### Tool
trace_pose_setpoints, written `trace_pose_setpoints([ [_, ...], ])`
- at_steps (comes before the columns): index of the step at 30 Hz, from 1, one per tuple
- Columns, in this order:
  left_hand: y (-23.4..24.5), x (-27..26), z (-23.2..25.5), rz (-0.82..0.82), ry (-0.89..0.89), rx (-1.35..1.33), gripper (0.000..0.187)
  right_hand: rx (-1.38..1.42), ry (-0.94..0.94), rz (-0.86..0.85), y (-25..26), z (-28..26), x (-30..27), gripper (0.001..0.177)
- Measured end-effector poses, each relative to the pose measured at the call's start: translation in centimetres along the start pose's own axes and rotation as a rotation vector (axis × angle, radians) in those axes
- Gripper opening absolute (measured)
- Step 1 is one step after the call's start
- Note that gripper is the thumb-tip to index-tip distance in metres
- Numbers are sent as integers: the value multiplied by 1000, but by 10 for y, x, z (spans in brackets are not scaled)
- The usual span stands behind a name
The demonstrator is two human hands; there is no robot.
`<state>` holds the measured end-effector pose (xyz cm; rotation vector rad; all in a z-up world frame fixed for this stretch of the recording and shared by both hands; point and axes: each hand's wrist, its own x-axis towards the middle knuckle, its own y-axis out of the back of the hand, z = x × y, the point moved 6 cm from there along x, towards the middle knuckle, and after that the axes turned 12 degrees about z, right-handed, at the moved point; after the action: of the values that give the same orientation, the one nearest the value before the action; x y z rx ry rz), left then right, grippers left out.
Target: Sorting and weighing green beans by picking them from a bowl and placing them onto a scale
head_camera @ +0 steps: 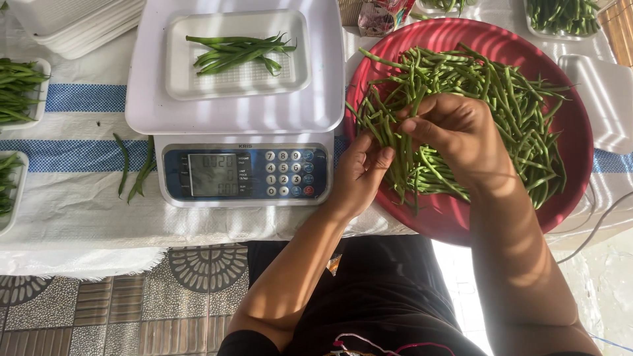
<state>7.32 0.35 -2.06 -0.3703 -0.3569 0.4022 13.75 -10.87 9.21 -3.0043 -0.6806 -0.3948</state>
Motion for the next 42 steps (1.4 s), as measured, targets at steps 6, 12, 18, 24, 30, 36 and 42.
trace_pose_setpoints([
  [6, -7, -1, 20, 39, -56, 56, 25, 82, 72, 179, 5, 24, 9, 14],
  [12, -4, -5, 14, 34, -25, 57, 23, 13, 81, 243, 0, 22, 2, 16],
  [18, -1, -1, 27, 96, -75, 33, 27, -100, 97, 243, 1, -8, -8, 15],
  [24, 5, 4, 20, 94, -129, 56, 24, -554, 198, 122, -20, -9, -18, 23],
  [30, 1, 5, 41, 125, -158, 13, 26, -746, 427, 191, -39, -10, -32, 30],
  [36, 2, 6, 34, 135, -111, -45, 21, -909, 430, 103, -54, -22, -41, 44],
  [42, 3, 6, 34, 160, -125, 23, 24, -987, 384, -10, -55, -28, -44, 56],
])
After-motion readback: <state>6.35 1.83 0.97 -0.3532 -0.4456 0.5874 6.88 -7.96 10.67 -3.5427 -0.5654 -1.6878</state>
